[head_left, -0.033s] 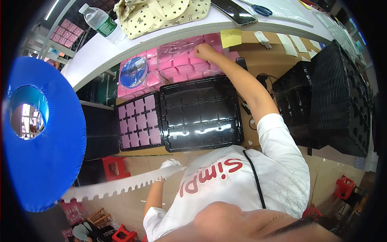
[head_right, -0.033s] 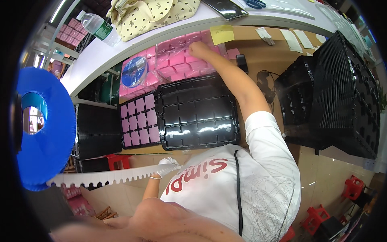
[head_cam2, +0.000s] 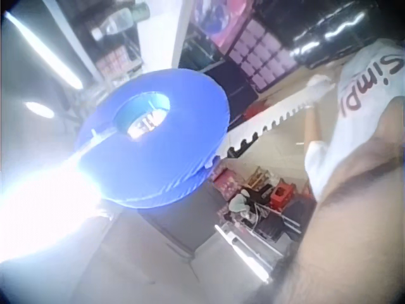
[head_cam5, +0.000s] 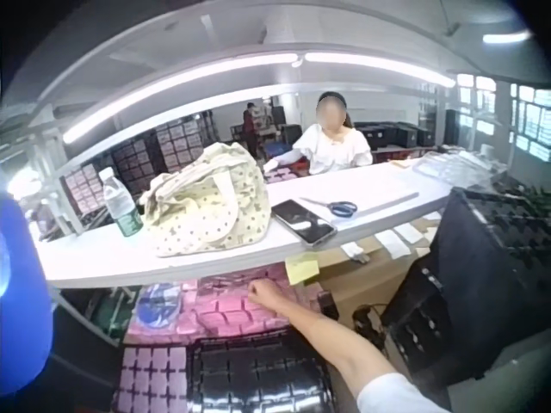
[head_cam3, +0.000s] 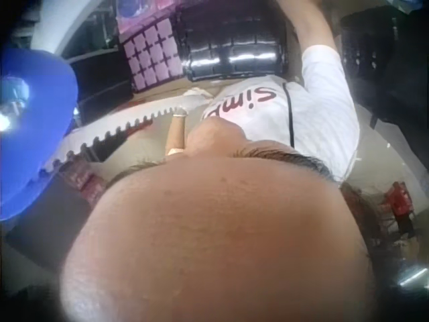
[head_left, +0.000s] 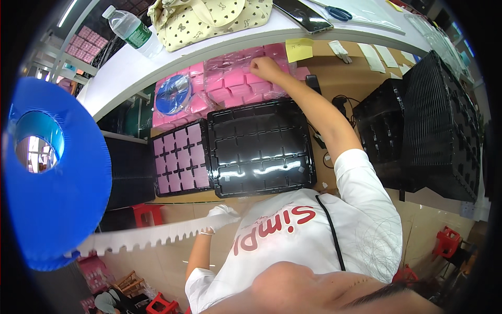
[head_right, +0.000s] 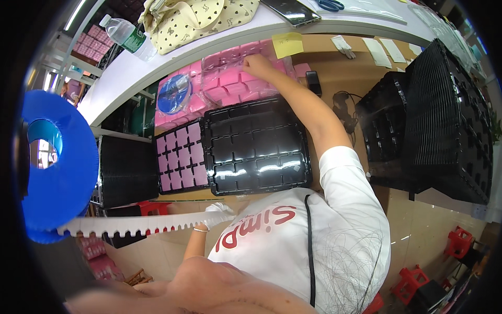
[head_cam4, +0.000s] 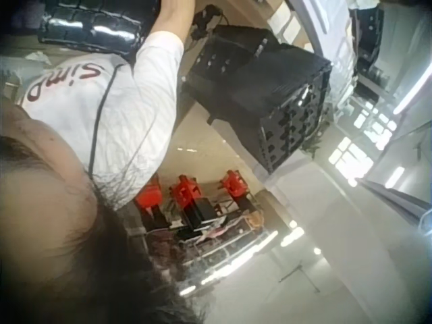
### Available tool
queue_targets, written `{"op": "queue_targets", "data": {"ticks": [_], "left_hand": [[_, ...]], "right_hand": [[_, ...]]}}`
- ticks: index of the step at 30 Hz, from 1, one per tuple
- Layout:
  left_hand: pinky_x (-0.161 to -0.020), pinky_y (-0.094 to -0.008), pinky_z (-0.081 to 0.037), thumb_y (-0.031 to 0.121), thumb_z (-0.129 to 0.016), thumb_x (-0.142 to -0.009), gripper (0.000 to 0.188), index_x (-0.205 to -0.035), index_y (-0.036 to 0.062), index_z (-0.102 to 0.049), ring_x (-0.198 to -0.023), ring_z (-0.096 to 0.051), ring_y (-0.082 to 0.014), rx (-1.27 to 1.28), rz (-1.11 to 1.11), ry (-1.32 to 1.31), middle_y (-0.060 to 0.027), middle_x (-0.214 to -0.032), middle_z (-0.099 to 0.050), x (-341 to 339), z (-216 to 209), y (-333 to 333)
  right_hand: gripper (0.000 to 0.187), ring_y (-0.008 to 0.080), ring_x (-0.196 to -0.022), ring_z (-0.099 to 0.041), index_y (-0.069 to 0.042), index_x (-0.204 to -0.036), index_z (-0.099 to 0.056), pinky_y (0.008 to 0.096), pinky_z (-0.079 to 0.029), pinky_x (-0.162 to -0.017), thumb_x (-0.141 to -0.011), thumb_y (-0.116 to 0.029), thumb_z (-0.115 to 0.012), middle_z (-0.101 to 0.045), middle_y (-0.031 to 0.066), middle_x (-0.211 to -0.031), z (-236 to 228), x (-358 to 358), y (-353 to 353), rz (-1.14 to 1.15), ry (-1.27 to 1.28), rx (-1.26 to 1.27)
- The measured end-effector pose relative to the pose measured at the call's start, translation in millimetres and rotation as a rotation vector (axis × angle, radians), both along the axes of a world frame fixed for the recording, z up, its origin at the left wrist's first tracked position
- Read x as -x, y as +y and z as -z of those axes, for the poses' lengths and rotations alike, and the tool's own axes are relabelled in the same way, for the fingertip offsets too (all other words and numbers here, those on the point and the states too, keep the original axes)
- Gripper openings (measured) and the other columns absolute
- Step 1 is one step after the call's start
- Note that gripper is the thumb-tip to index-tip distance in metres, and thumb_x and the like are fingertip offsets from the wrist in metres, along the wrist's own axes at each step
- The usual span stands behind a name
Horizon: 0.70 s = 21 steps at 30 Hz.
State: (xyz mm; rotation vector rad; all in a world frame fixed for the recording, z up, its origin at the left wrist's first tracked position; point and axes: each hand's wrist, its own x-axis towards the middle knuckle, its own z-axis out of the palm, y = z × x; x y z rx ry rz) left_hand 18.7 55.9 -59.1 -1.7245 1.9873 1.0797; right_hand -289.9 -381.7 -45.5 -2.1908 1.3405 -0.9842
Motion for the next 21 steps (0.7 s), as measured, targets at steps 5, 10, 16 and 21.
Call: {"op": "queue_targets", "data": {"ticks": [5,10,16,21], "left_hand": [[-0.063,-0.0394,-0.047,0.013,-0.056,-0.084,0.020,-0.101,0.0126,-0.065,-0.076,-0.060,-0.0242,0.598,0.248,-1.000,-0.0054,-0.086,-0.064,-66.0,-7.7,-63.5],[-0.091,-0.0383,-0.049,0.034,-0.053,-0.095,0.048,-0.127,-0.0011,-0.051,-0.106,-0.061,-0.0282,0.496,-0.565,0.584,-0.0154,-0.117,-0.062,-30.0,-52.3,-173.4],[-0.092,-0.0466,-0.051,0.073,-0.050,-0.082,0.098,-0.134,-0.0091,-0.036,-0.112,-0.056,-0.0401,-0.382,-1.109,1.796,-0.0292,-0.133,-0.047,9.0,7.6,-256.1],[-0.064,-0.0277,-0.050,0.042,-0.062,-0.090,0.052,-0.121,0.0020,-0.053,-0.082,-0.057,-0.0207,0.090,-0.916,1.338,-0.0067,-0.104,-0.060,-34.0,72.0,-292.6]], "right_hand": [[0.011,0.0302,-0.080,-0.061,-0.003,-0.085,-0.062,0.0358,-0.049,-0.073,-0.082,-0.013,-0.067,-0.061,0.0117,-0.085,-12.1,3.7,63.1,0.013,-0.246,0.287],[0.015,0.0298,-0.089,-0.057,-0.006,-0.082,-0.061,0.0387,-0.046,-0.079,-0.080,-0.017,-0.071,-0.061,0.0089,-0.088,-14.8,7.3,125.8,-0.025,-0.333,0.217],[0.039,0.0316,-0.110,-0.048,-0.004,-0.105,-0.060,0.0459,-0.038,-0.096,-0.078,-0.027,-0.076,-0.056,0.0118,-0.113,26.0,31.9,168.0,0.463,-0.246,0.219],[0.035,0.0157,-0.087,-0.061,0.002,-0.109,-0.059,0.0282,-0.049,-0.073,-0.082,-0.015,-0.074,-0.064,0.0099,-0.102,68.1,50.8,165.6,0.185,-1.164,-0.736]]}}
